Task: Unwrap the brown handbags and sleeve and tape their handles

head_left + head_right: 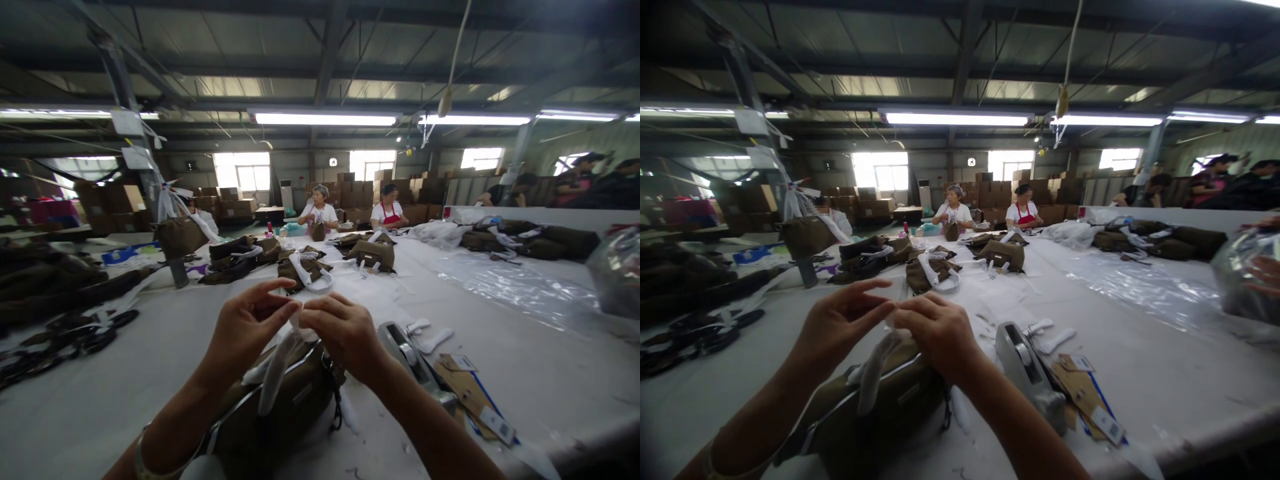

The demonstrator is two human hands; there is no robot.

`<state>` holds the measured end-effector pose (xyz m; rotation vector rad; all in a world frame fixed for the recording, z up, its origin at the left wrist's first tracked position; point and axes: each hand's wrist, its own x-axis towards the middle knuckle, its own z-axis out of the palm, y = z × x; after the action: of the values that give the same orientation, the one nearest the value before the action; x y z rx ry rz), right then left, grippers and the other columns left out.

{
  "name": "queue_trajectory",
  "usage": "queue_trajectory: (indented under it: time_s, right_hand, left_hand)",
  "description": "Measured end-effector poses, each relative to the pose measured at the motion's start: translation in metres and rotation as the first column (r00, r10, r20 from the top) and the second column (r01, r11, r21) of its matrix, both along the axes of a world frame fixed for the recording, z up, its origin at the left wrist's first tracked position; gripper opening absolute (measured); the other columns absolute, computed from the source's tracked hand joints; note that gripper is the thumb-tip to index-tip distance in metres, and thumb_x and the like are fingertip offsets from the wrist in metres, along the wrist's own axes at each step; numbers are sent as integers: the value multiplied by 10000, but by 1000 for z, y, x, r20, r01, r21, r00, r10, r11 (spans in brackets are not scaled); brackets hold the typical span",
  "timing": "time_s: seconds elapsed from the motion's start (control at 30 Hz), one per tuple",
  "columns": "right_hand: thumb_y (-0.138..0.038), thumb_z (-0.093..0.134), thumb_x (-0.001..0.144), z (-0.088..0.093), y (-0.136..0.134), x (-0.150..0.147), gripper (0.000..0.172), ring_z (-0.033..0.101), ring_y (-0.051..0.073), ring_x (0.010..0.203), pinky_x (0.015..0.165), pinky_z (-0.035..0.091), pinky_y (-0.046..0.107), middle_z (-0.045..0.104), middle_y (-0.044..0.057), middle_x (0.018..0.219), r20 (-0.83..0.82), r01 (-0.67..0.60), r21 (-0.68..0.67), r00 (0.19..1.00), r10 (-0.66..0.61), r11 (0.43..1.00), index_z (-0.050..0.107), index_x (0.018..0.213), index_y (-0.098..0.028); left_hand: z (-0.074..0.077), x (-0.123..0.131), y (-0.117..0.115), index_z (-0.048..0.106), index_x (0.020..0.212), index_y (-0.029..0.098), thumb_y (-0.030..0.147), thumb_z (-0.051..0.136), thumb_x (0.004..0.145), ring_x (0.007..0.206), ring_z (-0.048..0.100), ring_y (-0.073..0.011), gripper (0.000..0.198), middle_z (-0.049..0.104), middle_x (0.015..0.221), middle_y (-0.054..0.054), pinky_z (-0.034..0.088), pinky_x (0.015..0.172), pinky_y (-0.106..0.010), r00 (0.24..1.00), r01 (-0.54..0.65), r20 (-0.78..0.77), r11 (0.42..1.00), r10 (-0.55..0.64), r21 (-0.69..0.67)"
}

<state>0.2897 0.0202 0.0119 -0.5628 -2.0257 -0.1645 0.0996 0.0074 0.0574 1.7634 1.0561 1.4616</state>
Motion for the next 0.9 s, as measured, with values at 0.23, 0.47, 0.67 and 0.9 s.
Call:
queue_trajectory:
  time_s: [0.23,0.47,0.67,0.9]
  right_hand:
    - [-166,505,1014,-50,-4,6,273,700,187,951,846,562,306,764,56,1101,-32,17,-60,999,-19,998,744,1126,-236]
    - [-229,558,984,-97,-13,39,208,690,157,742,773,591,314,739,75,1037,-494,74,-411,820,-291,909,750,1062,-223]
    - [-297,572,982,-146,-44,65,209,674,153,693,706,563,289,733,76,990,-434,67,-646,787,-438,761,754,1021,-201]
    - [-248,565,964,-192,-89,83,215,722,175,752,711,573,278,755,59,955,-259,75,-834,822,-508,546,764,1029,-197]
  left_hand:
    - [-11,-10,5,678,1110,172,488,765,804,947,748,-247,448,784,992,-83,615,813,-324,987,-142,82,988,137,60]
    - [-33,3,3,714,1204,202,661,561,862,759,731,-258,593,778,853,-47,539,637,-278,804,-70,-595,992,-6,-104]
    - [-31,10,30,758,1027,227,644,580,857,587,624,-188,484,683,679,19,437,565,-239,774,-201,-553,948,308,247]
    - [-49,10,51,705,1197,276,621,542,922,820,711,-222,470,765,1026,17,501,758,-235,749,-72,-585,916,311,395]
